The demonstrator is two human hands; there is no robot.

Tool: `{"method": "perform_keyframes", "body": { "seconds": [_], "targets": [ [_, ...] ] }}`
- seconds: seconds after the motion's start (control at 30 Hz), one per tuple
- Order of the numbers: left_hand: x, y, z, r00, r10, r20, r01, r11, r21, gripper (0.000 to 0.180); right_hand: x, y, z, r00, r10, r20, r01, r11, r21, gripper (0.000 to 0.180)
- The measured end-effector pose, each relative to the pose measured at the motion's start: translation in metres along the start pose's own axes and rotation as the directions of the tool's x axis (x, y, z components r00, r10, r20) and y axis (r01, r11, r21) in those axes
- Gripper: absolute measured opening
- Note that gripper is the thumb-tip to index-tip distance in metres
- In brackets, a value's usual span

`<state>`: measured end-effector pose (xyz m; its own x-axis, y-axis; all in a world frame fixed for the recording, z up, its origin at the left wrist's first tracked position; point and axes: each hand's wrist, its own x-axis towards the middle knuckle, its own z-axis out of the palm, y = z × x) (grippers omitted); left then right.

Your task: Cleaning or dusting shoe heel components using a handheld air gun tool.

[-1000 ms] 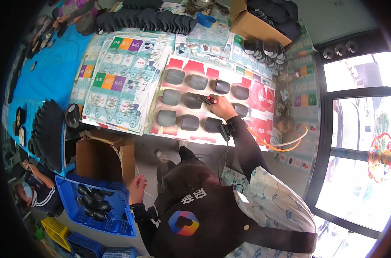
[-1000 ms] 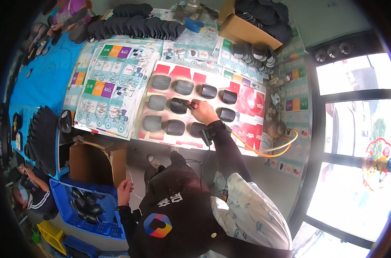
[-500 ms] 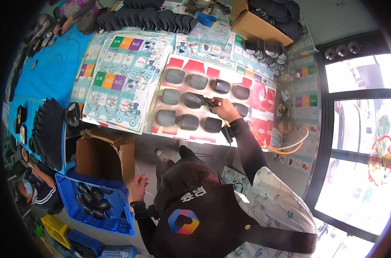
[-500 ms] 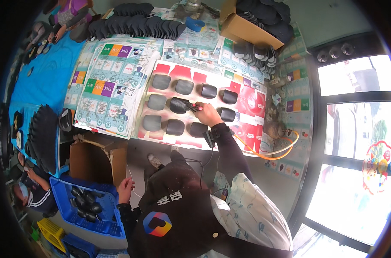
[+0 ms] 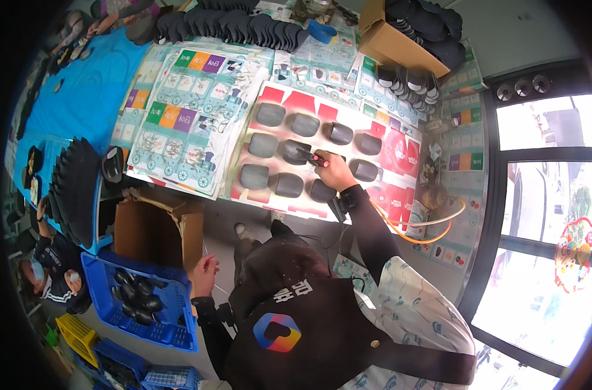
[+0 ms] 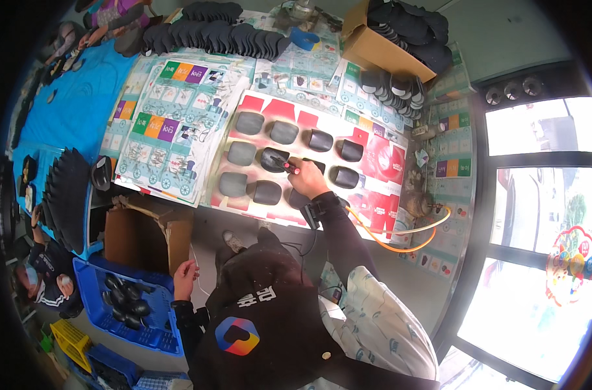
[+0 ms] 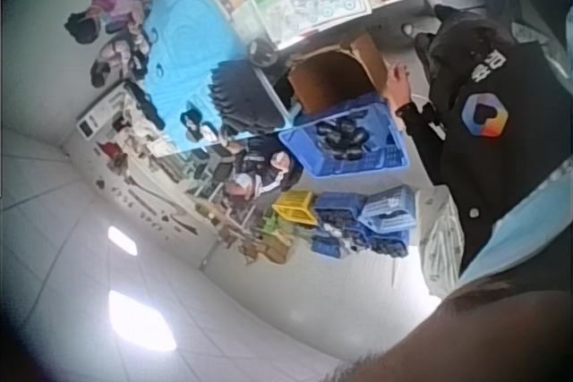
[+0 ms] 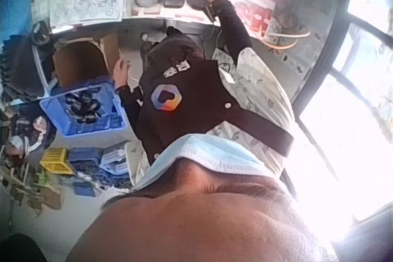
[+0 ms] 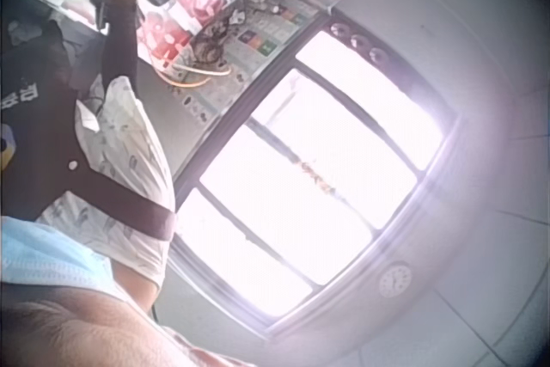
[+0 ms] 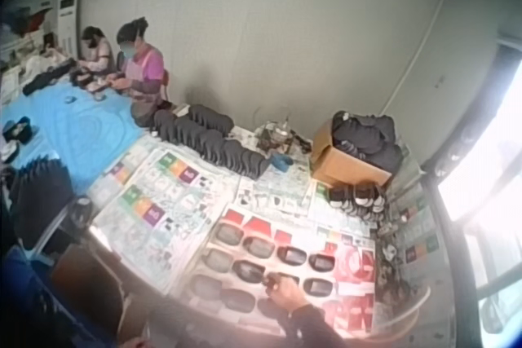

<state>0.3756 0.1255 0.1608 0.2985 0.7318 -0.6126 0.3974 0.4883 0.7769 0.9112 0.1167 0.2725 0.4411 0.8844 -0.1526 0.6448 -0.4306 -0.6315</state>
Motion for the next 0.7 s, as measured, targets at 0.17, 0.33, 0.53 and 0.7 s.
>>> {"method": "perform_keyframes", "body": {
  "seconds": [0.17, 0.33, 0.53, 0.7],
  "targets": [
    [0.000, 0.004, 0.003, 1.000, -0.008, 0.013, 0.008, 0.999, 0.036, 0.028, -0.001, 0.014, 0.009, 0.999, -0.041, 0.007, 0.042, 0.997, -0.064, 0.030],
    [-0.001, 0.001, 0.003, 1.000, -0.015, 0.014, 0.014, 0.999, 0.041, 0.028, -0.004, 0.008, 0.014, 0.999, -0.025, 0.020, 0.025, 1.000, -0.016, 0.029],
    [-0.005, 0.003, 0.006, 1.000, -0.012, 0.001, 0.012, 0.999, 0.038, 0.028, -0.010, 0.019, 0.014, 0.999, -0.010, 0.046, 0.013, 0.997, -0.071, 0.026],
    [-0.007, 0.000, 0.007, 1.000, -0.018, -0.002, 0.018, 1.000, 0.019, 0.028, -0.014, 0.012, 0.015, 0.995, 0.019, 0.100, -0.008, 0.993, -0.117, 0.027]
  ]
}}
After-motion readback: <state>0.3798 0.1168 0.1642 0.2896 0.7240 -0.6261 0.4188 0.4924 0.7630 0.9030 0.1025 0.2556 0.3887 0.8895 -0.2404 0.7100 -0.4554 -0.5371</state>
